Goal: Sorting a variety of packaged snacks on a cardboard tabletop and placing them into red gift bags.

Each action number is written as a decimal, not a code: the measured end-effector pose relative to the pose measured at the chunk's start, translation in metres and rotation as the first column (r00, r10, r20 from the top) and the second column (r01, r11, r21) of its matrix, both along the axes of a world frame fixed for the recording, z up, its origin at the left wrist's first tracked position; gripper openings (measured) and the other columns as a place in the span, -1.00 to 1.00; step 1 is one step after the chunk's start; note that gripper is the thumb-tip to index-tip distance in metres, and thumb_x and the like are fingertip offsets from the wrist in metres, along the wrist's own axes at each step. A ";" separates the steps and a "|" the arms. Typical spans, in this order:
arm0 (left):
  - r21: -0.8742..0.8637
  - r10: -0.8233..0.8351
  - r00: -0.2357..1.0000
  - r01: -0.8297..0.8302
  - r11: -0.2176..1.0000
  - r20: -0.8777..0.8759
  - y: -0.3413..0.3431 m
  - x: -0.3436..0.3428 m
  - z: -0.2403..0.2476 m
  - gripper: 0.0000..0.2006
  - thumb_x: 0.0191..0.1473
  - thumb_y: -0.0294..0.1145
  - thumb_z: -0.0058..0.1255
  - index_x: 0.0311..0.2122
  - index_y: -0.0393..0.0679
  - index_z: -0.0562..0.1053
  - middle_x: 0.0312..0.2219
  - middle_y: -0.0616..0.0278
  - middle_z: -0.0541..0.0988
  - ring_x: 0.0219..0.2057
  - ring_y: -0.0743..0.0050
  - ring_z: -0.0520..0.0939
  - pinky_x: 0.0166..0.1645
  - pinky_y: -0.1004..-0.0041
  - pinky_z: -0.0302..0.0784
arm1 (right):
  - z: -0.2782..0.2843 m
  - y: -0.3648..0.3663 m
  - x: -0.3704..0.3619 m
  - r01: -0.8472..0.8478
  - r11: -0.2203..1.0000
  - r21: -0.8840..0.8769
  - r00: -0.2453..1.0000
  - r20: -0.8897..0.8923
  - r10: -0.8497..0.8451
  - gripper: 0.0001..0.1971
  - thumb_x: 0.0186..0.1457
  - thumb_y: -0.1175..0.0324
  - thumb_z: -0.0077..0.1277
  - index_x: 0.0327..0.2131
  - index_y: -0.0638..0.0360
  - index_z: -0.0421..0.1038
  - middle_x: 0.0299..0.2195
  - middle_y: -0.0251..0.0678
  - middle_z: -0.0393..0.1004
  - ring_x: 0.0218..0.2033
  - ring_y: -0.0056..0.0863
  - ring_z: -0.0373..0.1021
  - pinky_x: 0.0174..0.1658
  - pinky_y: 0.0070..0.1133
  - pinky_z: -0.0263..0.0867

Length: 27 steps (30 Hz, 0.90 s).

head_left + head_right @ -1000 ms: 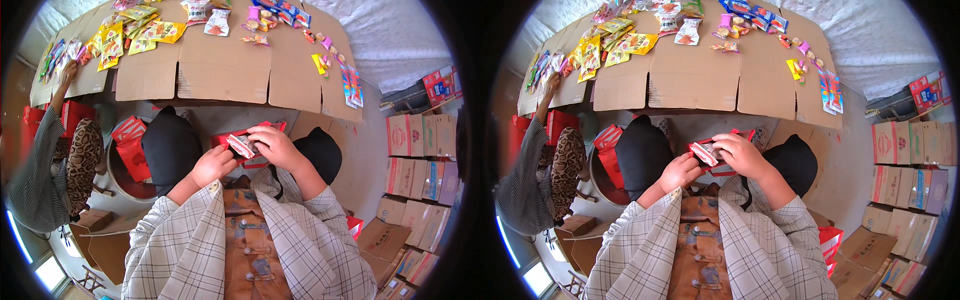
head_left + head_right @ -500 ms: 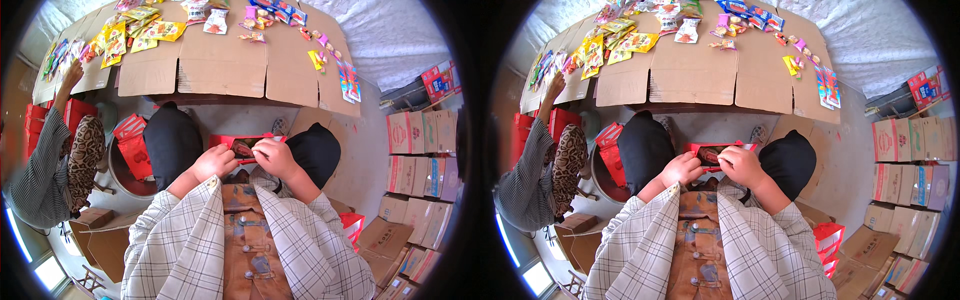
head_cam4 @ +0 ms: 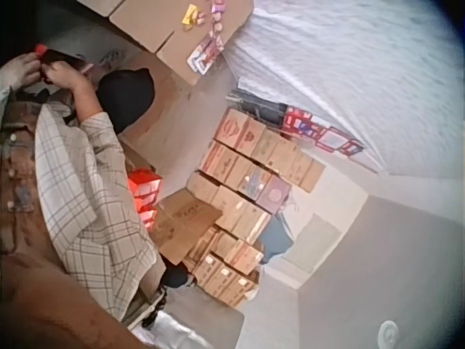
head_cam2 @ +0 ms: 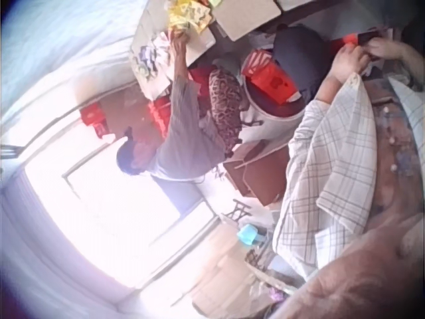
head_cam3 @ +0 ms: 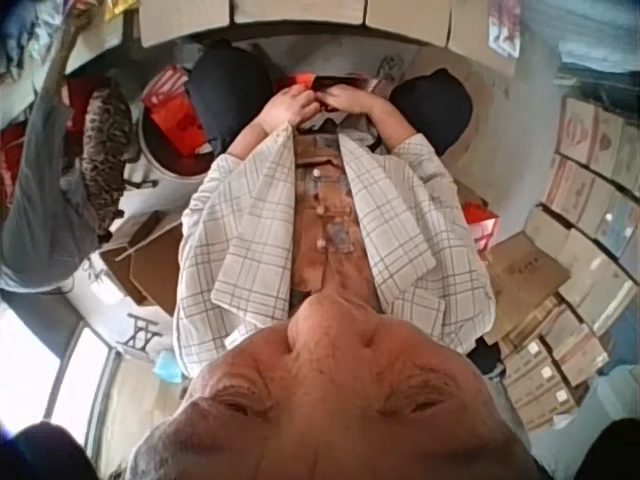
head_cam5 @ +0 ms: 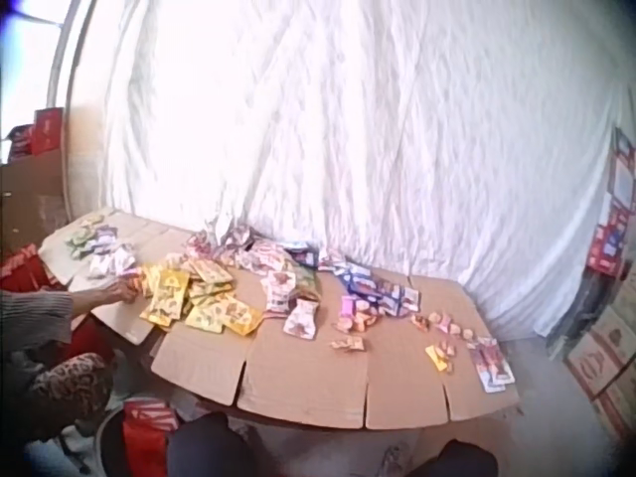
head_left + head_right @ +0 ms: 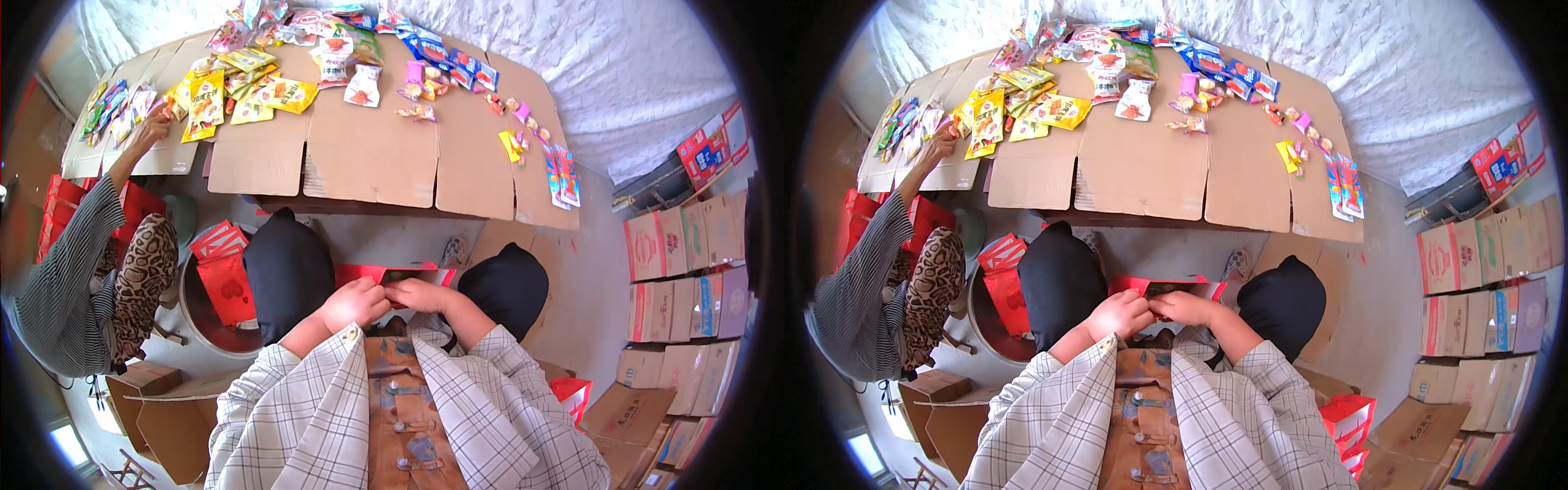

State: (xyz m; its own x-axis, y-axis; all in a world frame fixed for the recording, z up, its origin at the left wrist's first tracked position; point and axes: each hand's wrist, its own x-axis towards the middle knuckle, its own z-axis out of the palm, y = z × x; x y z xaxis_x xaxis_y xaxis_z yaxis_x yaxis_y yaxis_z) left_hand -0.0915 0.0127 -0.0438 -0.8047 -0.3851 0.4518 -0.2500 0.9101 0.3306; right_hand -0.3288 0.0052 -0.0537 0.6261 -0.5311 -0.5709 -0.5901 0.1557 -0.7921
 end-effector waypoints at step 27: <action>0.287 0.126 0.967 -0.189 0.939 0.223 -0.007 -0.006 -0.025 -0.88 -0.04 -0.38 0.07 -0.35 -0.10 0.49 -0.35 0.18 0.47 -0.26 0.14 0.57 -0.16 0.22 0.59 | -0.003 0.004 -0.012 -0.367 0.814 -0.450 0.845 -0.527 0.090 -0.73 0.02 0.42 0.07 -0.17 0.01 0.64 -0.29 -0.11 0.63 -0.23 -0.08 0.55 -0.17 -0.25 0.46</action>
